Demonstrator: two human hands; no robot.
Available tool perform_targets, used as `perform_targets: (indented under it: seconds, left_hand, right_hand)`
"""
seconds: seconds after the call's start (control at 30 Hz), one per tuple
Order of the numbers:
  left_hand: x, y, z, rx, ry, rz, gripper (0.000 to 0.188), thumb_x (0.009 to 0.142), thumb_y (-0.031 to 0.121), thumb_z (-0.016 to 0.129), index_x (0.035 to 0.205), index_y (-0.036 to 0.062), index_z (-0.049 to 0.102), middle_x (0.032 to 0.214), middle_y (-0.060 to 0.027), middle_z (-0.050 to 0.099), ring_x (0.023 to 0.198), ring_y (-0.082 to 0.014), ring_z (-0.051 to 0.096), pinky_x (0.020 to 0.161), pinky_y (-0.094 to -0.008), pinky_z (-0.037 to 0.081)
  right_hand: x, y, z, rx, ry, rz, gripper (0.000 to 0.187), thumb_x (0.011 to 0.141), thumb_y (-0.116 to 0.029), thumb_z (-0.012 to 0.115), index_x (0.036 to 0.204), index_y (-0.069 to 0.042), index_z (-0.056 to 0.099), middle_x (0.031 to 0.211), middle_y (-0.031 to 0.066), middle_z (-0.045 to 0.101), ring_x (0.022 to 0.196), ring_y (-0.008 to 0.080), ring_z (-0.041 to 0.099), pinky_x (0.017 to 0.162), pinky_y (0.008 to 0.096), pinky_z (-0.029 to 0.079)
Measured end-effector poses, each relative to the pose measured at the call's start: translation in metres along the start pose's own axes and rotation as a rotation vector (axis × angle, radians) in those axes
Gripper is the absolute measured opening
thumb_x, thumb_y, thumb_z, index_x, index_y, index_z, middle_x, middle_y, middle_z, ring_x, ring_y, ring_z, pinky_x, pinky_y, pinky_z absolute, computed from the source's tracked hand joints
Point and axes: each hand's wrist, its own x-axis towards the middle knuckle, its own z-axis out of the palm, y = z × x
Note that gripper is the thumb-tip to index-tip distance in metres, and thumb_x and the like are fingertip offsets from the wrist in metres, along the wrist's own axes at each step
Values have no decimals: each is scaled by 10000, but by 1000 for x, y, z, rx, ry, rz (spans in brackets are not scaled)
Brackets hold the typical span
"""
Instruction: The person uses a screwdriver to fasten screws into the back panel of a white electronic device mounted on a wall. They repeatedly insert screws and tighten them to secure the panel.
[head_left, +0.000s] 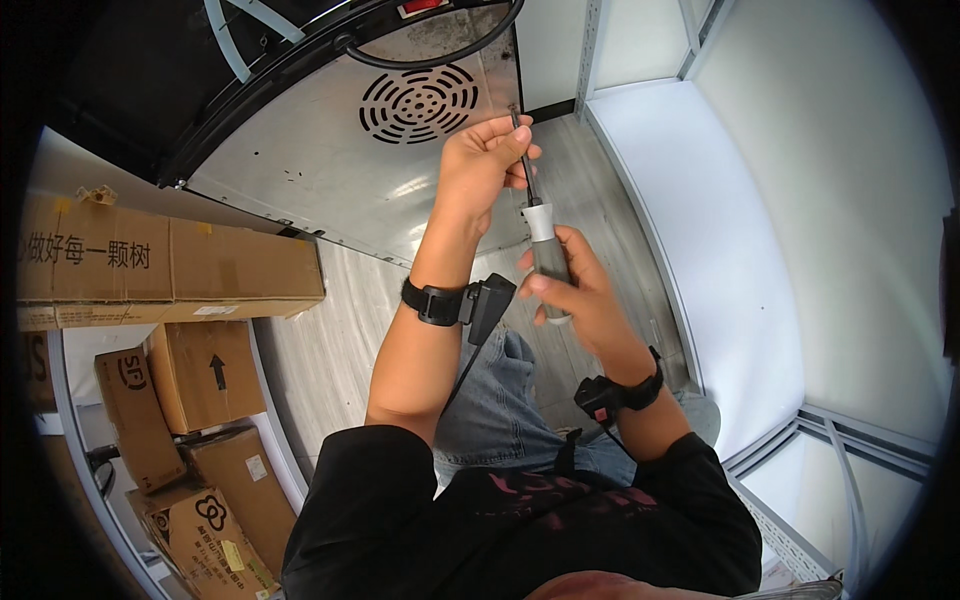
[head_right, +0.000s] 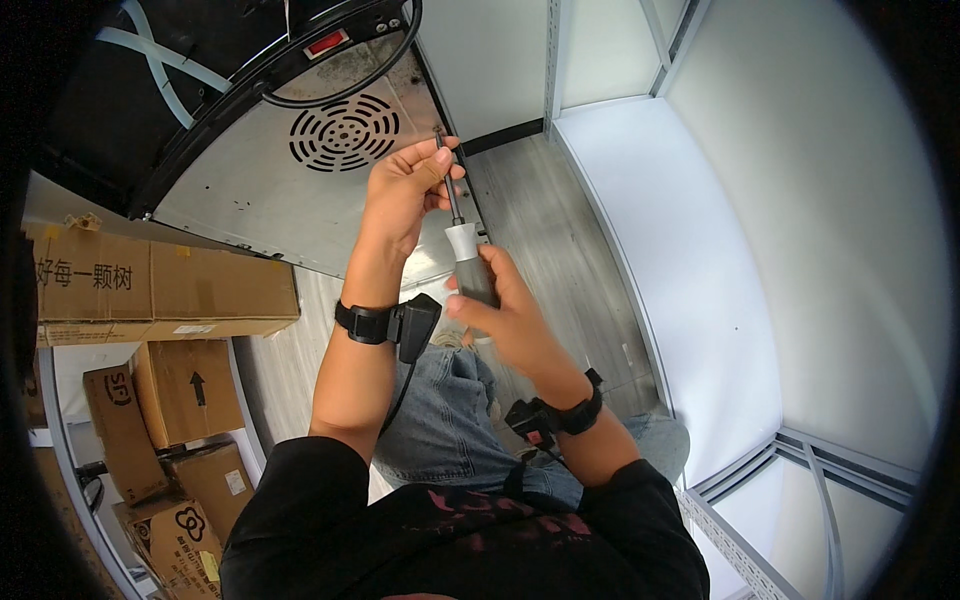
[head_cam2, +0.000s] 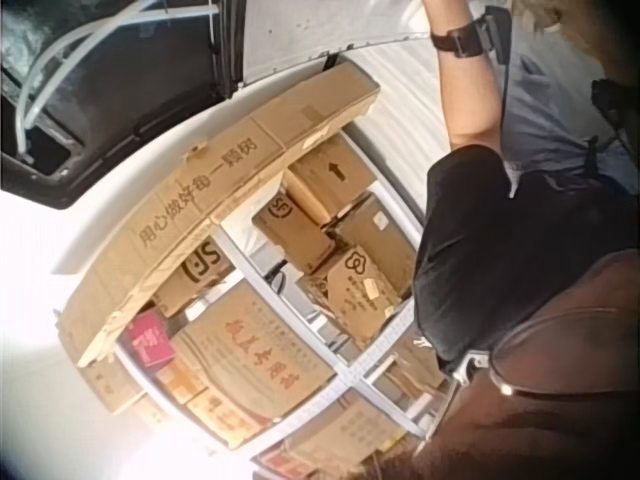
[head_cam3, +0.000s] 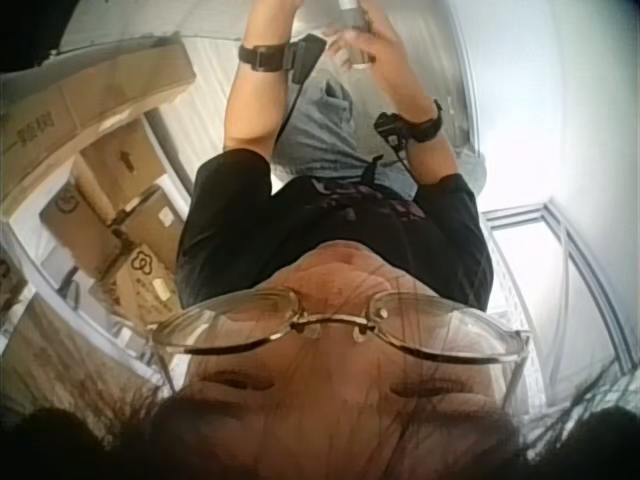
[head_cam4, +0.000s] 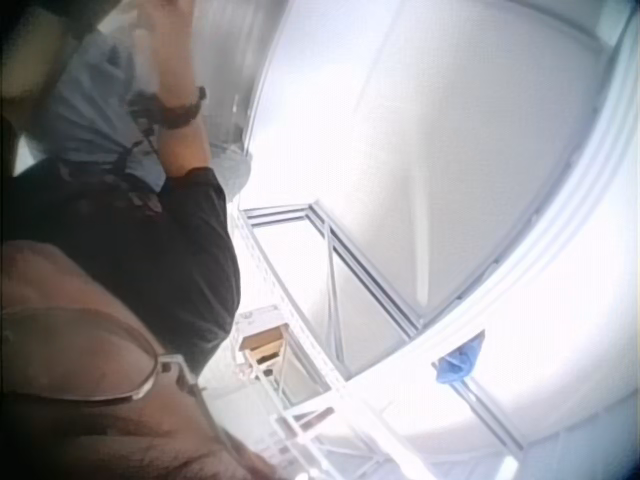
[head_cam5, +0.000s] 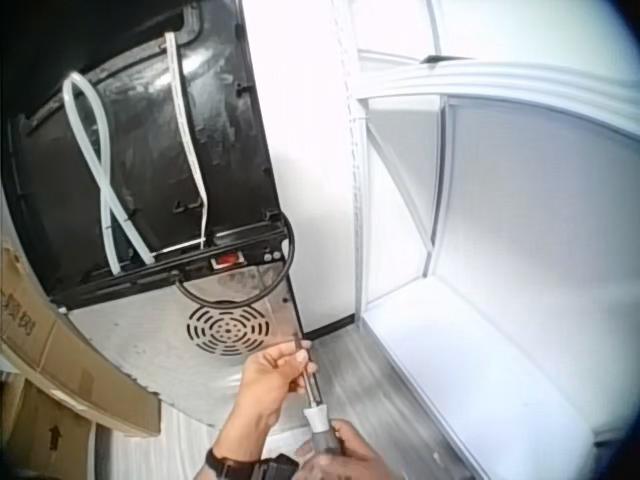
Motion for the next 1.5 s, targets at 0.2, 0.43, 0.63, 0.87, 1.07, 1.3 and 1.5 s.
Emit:
perform_targets:
  seconds: [0.2, 0.43, 0.63, 0.87, 1.07, 1.3, 1.5]
  left_hand:
    - [-1, 2, 4, -2, 25, -4, 240, 884, 171, 620, 1065, 14, 615, 770, -51, 661, 581, -92, 601, 511, -201, 460]
    - [0, 2, 1, 80, 2, 8, 236, 880, 143, 620, 1069, 3, 611, 784, -64, 665, 593, -106, 616, 514, -206, 482]
    - [0, 2, 1, -4, 38, -4, 189, 852, 118, 652, 1000, 2, 629, 768, -66, 671, 564, -93, 603, 485, -201, 471]
    - [-1, 5, 4, 41, 25, -14, 228, 879, 140, 622, 1057, -2, 620, 793, -78, 667, 609, -108, 618, 515, -208, 482]
    - [2, -1, 4, 66, 50, 25, 215, 880, 128, 614, 1049, -5, 627, 803, -86, 671, 598, -105, 606, 531, -207, 483]
    - [0, 5, 4, 6, 52, -8, 194, 885, 109, 586, 1031, -13, 622, 806, -97, 677, 618, -127, 635, 537, -221, 500]
    - [-3, 5, 7, -15, 61, -2, 180, 872, 90, 594, 1017, -14, 619, 816, -105, 672, 630, -144, 648, 559, -238, 526]
  right_hand:
    - [-4, -6, -11, 93, -14, 71, 580, 820, -85, 623, 1319, 4, 341, 1042, 122, 548, 914, 168, 569, 591, 278, 537]
    - [0, -1, 0, -518, 122, -23, 600, 805, -87, 651, 1317, 8, 352, 1068, 129, 556, 963, 147, 550, 687, 304, 517]
    - [-1, 4, -17, 234, -51, 93, 591, 818, -78, 632, 1332, 6, 353, 1055, 121, 568, 950, 143, 561, 652, 288, 522]
    - [1, 3, -14, -258, 58, 29, 592, 817, -65, 634, 1335, -7, 353, 1044, 104, 568, 831, 129, 591, 571, 263, 525]
    - [2, 3, -22, 126, -36, 75, 588, 825, -59, 625, 1341, -19, 344, 1062, 108, 556, 859, 134, 590, 609, 266, 531]
    - [1, 8, -16, 34, 15, -47, 554, 827, -51, 621, 1319, -9, 370, 1018, 94, 550, 873, 137, 571, 636, 259, 544]
    - [2, 5, -14, -136, 91, -76, 511, 776, -70, 694, 1224, 19, 464, 962, 76, 552, 855, 104, 550, 556, 218, 524]
